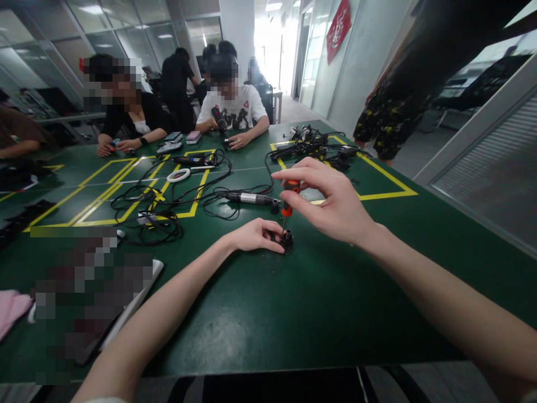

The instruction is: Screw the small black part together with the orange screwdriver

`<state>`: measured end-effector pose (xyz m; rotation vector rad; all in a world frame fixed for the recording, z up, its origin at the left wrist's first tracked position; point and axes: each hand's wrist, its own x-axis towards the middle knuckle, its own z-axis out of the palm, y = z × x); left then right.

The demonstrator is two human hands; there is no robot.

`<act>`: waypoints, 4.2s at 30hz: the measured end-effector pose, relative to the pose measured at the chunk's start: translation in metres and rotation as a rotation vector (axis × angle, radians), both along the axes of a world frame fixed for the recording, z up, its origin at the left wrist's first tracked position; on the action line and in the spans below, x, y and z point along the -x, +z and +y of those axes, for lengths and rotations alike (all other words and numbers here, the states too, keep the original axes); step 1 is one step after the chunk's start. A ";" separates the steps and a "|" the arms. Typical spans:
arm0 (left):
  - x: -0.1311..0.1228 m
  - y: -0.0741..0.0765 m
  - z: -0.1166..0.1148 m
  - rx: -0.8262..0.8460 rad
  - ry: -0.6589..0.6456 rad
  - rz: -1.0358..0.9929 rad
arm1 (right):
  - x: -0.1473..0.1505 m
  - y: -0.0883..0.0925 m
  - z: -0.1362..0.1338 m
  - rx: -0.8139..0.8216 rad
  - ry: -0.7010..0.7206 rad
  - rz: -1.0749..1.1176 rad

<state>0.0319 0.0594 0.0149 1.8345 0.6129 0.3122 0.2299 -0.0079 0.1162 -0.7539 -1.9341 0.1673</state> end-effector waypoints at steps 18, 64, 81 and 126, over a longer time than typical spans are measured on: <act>-0.003 -0.002 -0.002 0.029 0.045 0.000 | 0.000 -0.002 -0.001 0.045 0.041 0.009; 0.002 0.003 0.002 0.061 -0.047 0.037 | 0.000 0.003 -0.009 -0.017 0.047 -0.045; -0.001 0.000 -0.001 0.024 -0.048 0.026 | -0.003 0.007 -0.013 -0.061 0.103 -0.156; -0.001 0.001 -0.001 0.031 -0.029 0.053 | -0.006 0.013 -0.020 -0.167 -0.036 -0.427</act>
